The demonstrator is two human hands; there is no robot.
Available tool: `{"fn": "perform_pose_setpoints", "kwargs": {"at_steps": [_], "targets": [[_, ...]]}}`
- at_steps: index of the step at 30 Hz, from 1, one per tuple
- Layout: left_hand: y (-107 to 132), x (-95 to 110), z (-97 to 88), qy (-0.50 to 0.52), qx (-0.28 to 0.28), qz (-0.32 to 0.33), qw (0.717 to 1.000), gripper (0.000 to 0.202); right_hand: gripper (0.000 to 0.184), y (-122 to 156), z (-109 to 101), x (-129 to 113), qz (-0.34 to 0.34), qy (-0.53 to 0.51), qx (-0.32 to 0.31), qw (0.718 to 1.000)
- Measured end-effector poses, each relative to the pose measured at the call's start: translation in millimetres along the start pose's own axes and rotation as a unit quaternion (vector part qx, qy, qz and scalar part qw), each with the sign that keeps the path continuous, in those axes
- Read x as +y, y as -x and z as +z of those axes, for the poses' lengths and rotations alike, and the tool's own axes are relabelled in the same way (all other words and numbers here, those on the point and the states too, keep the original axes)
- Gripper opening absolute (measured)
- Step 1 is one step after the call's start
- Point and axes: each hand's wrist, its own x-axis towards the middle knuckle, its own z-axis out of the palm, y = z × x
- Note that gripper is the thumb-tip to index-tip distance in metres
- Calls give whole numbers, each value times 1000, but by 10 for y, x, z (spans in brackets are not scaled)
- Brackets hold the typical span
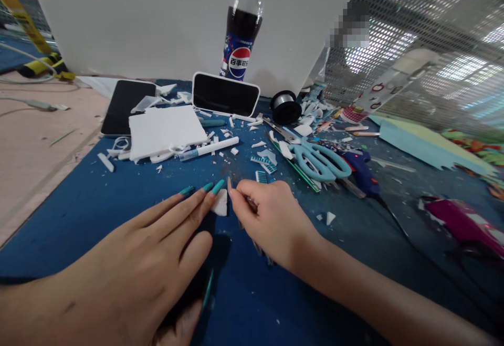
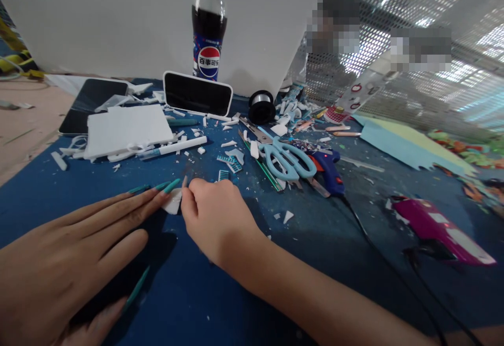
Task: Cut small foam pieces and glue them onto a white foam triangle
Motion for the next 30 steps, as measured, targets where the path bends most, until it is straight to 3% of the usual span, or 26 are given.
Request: {"fn": "perform_pose_setpoints", "kwargs": {"at_steps": [13,21,26,30], "targets": [[8,-20,18,34,-20,-7,999,29,37,21,16,0,-17,9,19,1000],[35,6,1,43,13,-2,999,29,37,44,52,-26,-1,24,50,998],[19,-6,-31,75,19,-21,997,13,37,47,53,-14,0,27,48,998],[29,-20,-19,88,10,-26,996,14,36,46,60,-15,13,31,38,999]]}}
